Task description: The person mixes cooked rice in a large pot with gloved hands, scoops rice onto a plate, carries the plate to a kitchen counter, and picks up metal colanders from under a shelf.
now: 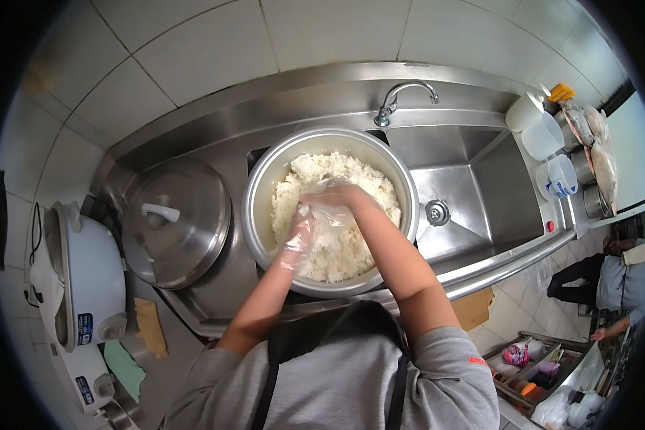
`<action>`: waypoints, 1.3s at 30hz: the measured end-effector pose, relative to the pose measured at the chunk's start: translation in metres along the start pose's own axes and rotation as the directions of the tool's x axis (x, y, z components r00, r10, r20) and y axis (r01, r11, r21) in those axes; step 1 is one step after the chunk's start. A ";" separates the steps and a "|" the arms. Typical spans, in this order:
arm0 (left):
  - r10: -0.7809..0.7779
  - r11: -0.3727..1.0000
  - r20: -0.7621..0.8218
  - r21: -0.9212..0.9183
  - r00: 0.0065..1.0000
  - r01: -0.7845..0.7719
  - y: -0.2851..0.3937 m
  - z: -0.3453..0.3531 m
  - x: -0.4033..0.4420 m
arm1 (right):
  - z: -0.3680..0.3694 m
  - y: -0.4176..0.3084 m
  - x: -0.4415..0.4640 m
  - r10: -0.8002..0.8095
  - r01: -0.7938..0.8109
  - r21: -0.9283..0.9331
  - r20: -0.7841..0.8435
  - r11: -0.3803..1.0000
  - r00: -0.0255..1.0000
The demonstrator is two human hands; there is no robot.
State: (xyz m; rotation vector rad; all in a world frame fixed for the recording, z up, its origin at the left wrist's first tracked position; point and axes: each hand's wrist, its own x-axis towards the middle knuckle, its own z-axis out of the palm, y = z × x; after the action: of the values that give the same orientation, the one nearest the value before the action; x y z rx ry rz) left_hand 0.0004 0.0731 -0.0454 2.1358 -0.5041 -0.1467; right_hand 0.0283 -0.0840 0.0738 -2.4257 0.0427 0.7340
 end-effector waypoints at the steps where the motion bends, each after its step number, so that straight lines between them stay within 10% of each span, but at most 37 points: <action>1: -0.154 0.956 0.067 -0.242 0.986 0.166 0.022 -0.015 -0.003 | -0.007 -0.001 0.011 0.000 -0.003 -0.086 -0.030 0.996 1.000; 2: -0.303 0.828 0.132 -0.453 0.944 0.329 0.047 -0.031 -0.006 | -0.013 -0.002 0.026 -0.004 -0.006 -0.173 -0.059 0.985 0.998; 5: -0.068 0.989 -0.202 -0.144 0.977 0.039 0.028 -0.019 -0.013 | 0.006 0.018 0.100 -0.283 0.200 -0.341 -0.215 0.918 0.935; 9: -0.131 0.970 -0.067 0.196 0.989 0.142 0.008 -0.029 -0.037 | 0.025 0.029 0.202 -0.457 0.397 -0.480 -0.009 0.782 0.890; 13: -0.712 0.671 0.398 0.140 0.579 0.729 0.088 -0.076 -0.042 | 0.009 -0.001 0.196 -0.392 0.419 -0.550 0.173 0.723 0.904; 16: -0.552 0.821 0.386 0.093 0.739 0.564 0.067 -0.037 -0.065 | 0.003 -0.012 0.176 -0.388 0.471 -0.562 0.269 0.680 0.881; 18: -0.075 0.981 0.258 0.191 0.963 0.025 0.042 -0.025 -0.063 | -0.002 -0.020 0.163 -0.402 0.506 -0.589 0.309 0.631 0.862; 20: 0.062 0.971 0.235 0.210 0.970 -0.113 0.031 -0.023 -0.067 | 0.007 -0.021 0.162 -0.454 0.597 -0.653 0.402 0.467 0.795; 23: -0.290 0.956 0.242 0.029 0.926 0.292 0.002 -0.024 -0.054 | 0.007 -0.024 0.171 -0.449 0.711 -0.558 0.551 0.428 0.703; 26: -0.687 0.584 0.207 -0.414 0.697 0.698 -0.011 -0.028 -0.031 | 0.030 0.015 0.193 -0.548 0.710 -0.310 0.469 0.632 0.693; 28: -0.867 -0.141 0.393 -0.784 0.308 0.605 0.030 -0.050 -0.003 | 0.044 0.036 0.196 -0.434 0.470 0.010 0.401 0.882 0.806; 31: -0.770 -0.123 0.344 -0.907 0.538 0.404 -0.005 -0.026 -0.003 | 0.032 0.011 0.144 -0.046 -0.194 0.418 0.500 0.887 0.865; 34: -0.435 -0.350 0.432 -0.890 0.790 0.293 -0.021 -0.011 0.004 | 0.025 0.017 0.116 -0.194 0.002 0.384 0.461 0.923 0.866; 39: -0.387 -0.153 0.426 -0.904 0.817 0.399 -0.045 0.017 0.009 | 0.001 0.016 0.044 -0.287 0.055 0.606 0.293 0.793 0.912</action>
State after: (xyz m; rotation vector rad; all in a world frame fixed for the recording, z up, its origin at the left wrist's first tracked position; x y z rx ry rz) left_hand 0.0175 0.0794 -0.0912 0.6432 0.3501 -0.6704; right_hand 0.0621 -0.0909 0.0416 -1.6430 -0.0945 0.9233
